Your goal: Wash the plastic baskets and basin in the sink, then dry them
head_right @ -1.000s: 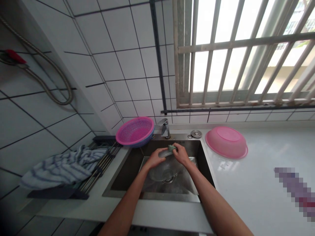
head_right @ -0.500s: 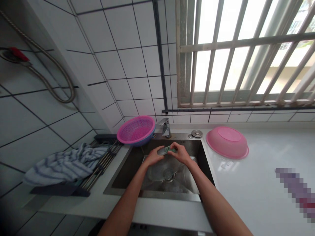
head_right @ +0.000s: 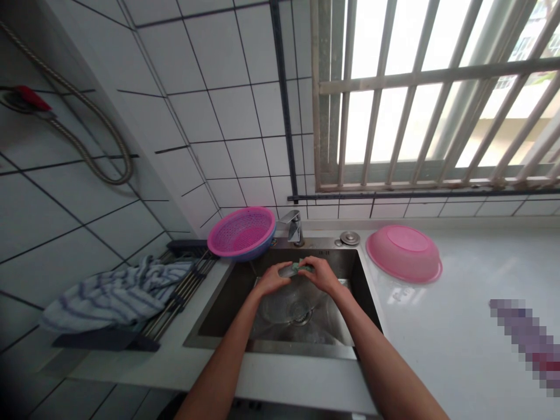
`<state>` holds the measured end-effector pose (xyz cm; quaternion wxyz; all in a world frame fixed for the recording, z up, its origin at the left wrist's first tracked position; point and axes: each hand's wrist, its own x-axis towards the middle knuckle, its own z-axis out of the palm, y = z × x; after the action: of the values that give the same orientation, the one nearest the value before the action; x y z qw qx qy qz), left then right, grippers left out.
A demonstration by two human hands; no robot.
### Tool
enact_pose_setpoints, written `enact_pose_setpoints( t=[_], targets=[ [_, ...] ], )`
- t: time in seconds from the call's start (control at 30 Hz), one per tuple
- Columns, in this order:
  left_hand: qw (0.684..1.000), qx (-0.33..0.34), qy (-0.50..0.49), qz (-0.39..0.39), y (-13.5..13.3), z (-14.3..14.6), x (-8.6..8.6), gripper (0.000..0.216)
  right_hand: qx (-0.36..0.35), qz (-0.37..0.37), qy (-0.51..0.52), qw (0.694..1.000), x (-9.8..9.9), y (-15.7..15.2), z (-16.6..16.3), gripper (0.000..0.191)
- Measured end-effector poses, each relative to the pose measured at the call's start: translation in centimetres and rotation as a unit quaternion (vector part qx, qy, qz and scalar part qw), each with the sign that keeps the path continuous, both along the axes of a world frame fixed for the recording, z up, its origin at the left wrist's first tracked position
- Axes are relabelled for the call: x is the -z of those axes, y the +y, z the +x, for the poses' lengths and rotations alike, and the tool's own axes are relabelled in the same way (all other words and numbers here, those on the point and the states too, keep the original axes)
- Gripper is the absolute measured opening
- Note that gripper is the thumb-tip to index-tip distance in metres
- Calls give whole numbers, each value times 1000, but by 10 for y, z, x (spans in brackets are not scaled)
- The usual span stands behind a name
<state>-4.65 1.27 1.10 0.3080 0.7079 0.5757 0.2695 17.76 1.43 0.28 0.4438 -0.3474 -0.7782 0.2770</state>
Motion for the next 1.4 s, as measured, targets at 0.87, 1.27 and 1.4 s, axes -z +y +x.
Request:
enact_pose_setpoints(
  t=[0.87, 1.27, 1.4],
  targets=[
    [988, -9, 84, 126, -5, 1, 2, 34, 59, 16, -39, 997, 6, -1, -3, 17],
    [990, 11, -7, 137, -6, 8, -5, 14, 56, 14, -21, 998, 6, 3, 3, 17],
    [989, 19, -7, 145, -6, 8, -6, 14, 62, 39, -16, 997, 9, 6, 0, 15]
  ],
)
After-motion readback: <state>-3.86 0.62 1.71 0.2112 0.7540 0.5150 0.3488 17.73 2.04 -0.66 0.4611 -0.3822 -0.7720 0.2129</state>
